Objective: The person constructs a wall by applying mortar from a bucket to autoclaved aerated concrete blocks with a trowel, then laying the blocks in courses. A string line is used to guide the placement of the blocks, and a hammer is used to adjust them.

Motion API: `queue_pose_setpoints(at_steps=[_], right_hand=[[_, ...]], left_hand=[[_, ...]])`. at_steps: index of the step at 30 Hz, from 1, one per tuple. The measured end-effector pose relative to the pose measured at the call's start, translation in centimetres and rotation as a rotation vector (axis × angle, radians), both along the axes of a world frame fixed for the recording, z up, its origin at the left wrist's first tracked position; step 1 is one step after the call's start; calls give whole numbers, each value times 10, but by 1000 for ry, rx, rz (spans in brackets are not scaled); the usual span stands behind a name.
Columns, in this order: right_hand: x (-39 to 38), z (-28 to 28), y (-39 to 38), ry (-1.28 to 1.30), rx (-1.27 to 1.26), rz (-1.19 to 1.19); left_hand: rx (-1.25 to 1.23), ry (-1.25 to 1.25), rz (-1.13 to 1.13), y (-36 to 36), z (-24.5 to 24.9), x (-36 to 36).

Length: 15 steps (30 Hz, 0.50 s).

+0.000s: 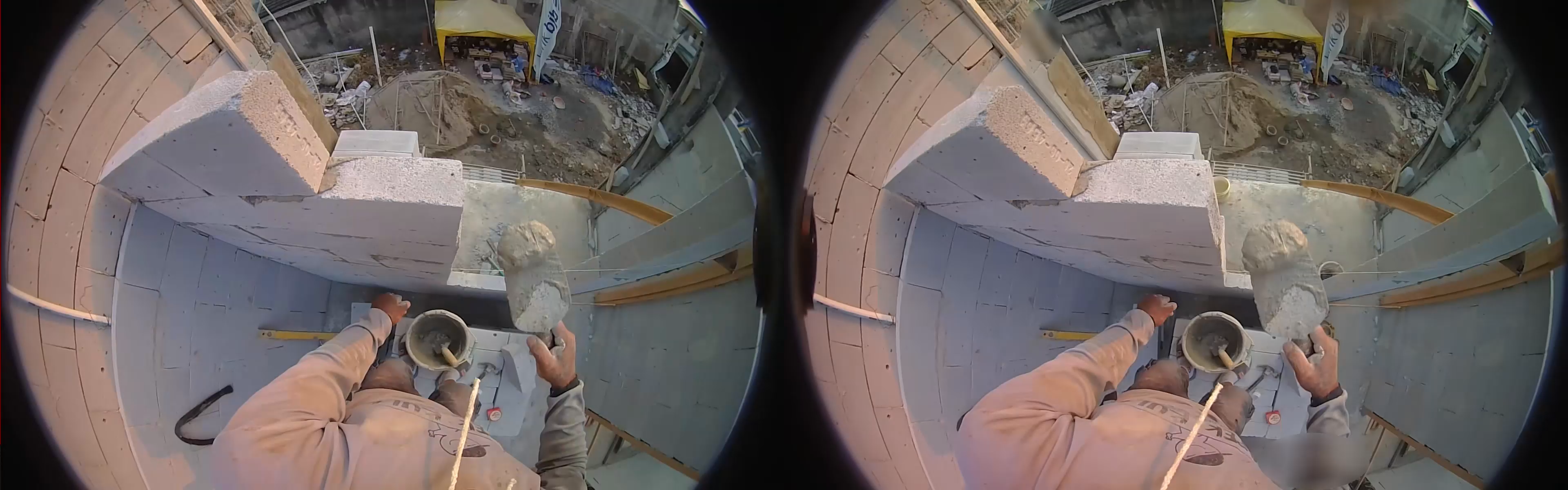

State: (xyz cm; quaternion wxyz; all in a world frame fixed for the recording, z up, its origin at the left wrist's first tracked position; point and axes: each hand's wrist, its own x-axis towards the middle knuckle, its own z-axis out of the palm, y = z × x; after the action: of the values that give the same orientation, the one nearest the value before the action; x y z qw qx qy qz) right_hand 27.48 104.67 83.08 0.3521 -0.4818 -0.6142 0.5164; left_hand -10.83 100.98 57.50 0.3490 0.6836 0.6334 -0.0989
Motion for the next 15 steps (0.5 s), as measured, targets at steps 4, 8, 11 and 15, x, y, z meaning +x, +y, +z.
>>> queue_pose_setpoints(at_steps=[4, 8, 11, 15], right_hand=[[-25, 107, 60, -380, 409, 140], [-89, 172, 86, -662, 814, 124], [-126, 191, 99, -904, 988, 207], [-164, 195, 115, -1046, 1221, 282]], left_hand=[[187, -159, 591, -24, 25, -16], [171, -180, 793, -83, -37, -48], [-29, -99, 835, -132, -54, -67], [-107, -165, 1014, -191, -68, -76]])
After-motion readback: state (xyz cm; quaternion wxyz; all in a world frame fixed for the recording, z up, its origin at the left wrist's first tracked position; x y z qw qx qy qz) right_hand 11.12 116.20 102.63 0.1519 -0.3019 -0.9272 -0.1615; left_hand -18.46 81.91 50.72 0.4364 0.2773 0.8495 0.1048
